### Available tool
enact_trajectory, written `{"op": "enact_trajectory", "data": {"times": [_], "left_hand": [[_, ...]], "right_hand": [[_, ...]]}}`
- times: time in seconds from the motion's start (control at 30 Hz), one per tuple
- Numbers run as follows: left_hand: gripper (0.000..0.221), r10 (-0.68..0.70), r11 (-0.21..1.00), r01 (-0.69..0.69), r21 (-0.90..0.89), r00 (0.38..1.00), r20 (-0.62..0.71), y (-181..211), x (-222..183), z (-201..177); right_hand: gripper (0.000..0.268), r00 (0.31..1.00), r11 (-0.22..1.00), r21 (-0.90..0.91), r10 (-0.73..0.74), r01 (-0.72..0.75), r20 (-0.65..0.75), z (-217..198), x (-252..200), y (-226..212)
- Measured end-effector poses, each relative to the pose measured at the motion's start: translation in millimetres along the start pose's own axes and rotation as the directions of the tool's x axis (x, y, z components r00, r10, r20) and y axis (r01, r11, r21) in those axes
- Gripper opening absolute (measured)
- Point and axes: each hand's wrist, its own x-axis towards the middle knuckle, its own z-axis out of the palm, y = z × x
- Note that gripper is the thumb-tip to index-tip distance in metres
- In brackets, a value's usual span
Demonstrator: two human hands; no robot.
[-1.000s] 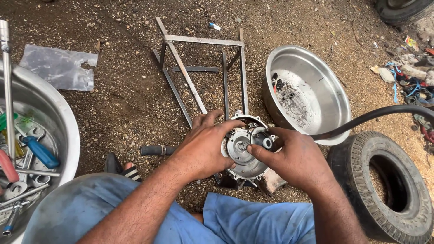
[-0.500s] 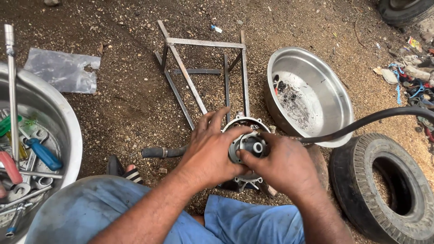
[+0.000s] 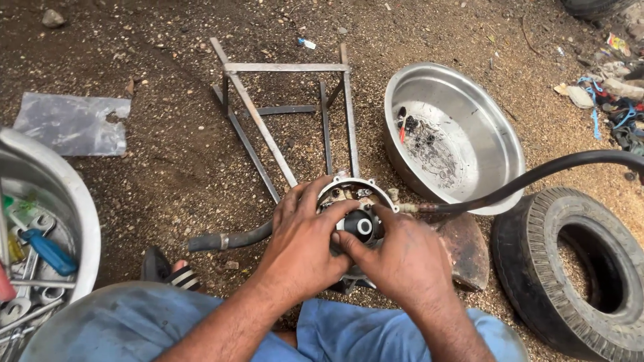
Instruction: The person is assembling and repairing a mechanical engine component, likely a fuel system part.
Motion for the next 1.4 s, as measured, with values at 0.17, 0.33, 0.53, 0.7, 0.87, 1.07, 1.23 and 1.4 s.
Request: {"op": "enact_trajectory", "data": {"times": [0.17,0.33,0.53,0.7,0.87,1.07,1.23,1.4], "left_hand": [[0.085,-0.071,0.997,0.07,0.027,0.996,0.055,4.6,4.4,0.0],[0.086,-0.143,0.989,0.137,0.062,0.982,0.124,3.5,7.5,2.5],[0.083,-0.108,0.994,0.105,0.04,0.992,0.063,2.5,7.3,9.9],[0.08,-0.006,0.999,0.012,0.048,0.994,-0.112,5.3,7.8,15.0],[0.08,0.028,0.994,-0.01,0.112,0.987,-0.156,4.5,8.9,18.7],[0.085,0.073,0.989,-0.053,0.138,0.987,-0.142,-1.9,4.4,22.2],[0.087,0.09,0.986,-0.073,0.153,0.99,-0.109,0.0,5.4,18.5],[0.09,0.093,0.986,-0.07,0.151,0.984,-0.155,-4.3,8.2,25.5]], "right_hand": [[0.079,0.999,0.998,0.043,-0.047,0.048,-0.027,11.9,5.7,12.6],[0.077,0.985,0.981,0.121,-0.143,0.154,-0.098,10.9,5.5,28.5],[0.047,0.949,0.916,0.255,-0.286,0.311,-0.132,19.8,12.1,57.2],[0.046,0.995,0.872,0.479,-0.096,0.101,-0.036,8.6,16.6,52.5],[0.043,1.0,0.841,0.541,0.008,-0.013,0.012,12.0,22.4,51.7],[0.036,0.998,0.844,0.532,-0.04,0.064,-0.056,15.5,27.9,53.9],[0.038,0.993,0.885,0.45,-0.107,0.12,-0.055,11.4,31.3,49.2],[0.031,0.965,0.857,0.444,-0.23,0.262,-0.127,12.8,31.5,49.1]]}}
